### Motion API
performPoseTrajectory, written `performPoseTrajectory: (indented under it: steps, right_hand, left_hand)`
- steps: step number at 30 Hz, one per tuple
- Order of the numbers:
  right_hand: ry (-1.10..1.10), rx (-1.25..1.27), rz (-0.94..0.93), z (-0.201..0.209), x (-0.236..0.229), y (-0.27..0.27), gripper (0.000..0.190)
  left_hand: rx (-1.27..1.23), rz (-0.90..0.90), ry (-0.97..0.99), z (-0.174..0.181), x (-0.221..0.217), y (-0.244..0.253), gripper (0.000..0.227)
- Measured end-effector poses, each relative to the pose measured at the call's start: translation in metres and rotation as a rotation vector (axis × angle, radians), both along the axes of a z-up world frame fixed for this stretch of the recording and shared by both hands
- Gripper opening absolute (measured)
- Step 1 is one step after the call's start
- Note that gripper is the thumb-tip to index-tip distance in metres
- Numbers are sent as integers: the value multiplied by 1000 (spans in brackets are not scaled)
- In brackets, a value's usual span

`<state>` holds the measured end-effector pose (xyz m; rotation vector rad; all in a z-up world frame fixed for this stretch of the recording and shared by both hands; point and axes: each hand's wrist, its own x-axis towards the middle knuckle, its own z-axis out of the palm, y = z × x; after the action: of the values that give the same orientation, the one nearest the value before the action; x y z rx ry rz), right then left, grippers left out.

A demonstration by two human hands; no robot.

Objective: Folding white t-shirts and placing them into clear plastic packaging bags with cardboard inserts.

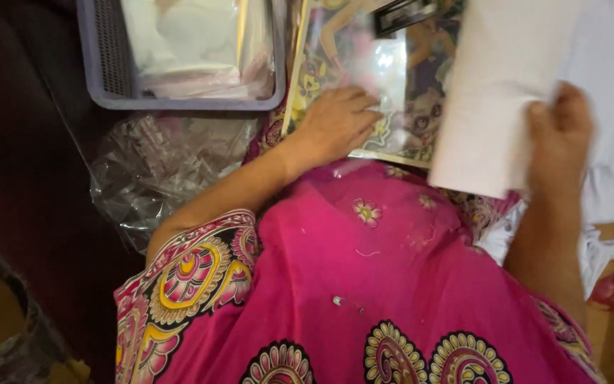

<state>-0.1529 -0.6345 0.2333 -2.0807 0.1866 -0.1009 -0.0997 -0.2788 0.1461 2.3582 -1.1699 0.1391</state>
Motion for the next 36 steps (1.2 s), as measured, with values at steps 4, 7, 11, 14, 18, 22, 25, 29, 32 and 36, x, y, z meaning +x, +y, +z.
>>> performPoseTrajectory:
  steps: [4, 7, 11, 14, 18, 22, 25, 29, 32, 36]
  right_hand:
    - [-123, -80, 12, 34, -45, -46, 33]
    - [232, -253, -273, 66, -79, -57, 7]
    - [157, -261, -18, 69, -106, -70, 43]
    - [236, -209, -7, 60, -100, -62, 37]
    - [377, -176, 44, 72, -62, -11, 32]
    - [364, -123, 63, 59, -43, -9, 35]
    - [335, -67, 98, 49, -36, -10, 31]
    - [430, -30, 185, 30, -26, -9, 29]
    - [568, 6, 187, 30, -15, 8, 28]
    - [665, 116, 159, 36, -9, 17, 22]
  left_hand:
    - [219, 20, 196, 12, 25, -6, 44]
    - [80, 117, 50, -3, 42, -16, 45]
    - [-16, 144, 23, 1, 51, -26, 41]
    - [-45, 167, -32, -3, 55, -29, 37]
    - [-183, 178, -69, -7, 59, -28, 15]
    - [-156, 200, -9, -9, 63, -32, 13]
    - [-139, 209, 34, -7, 67, -33, 16]
    - [-212, 288, 238, 3, 78, -33, 17]
    - [-403, 411, 320, 22, 92, -20, 9]
    - [-450, 456, 170, 48, 99, -5, 19]
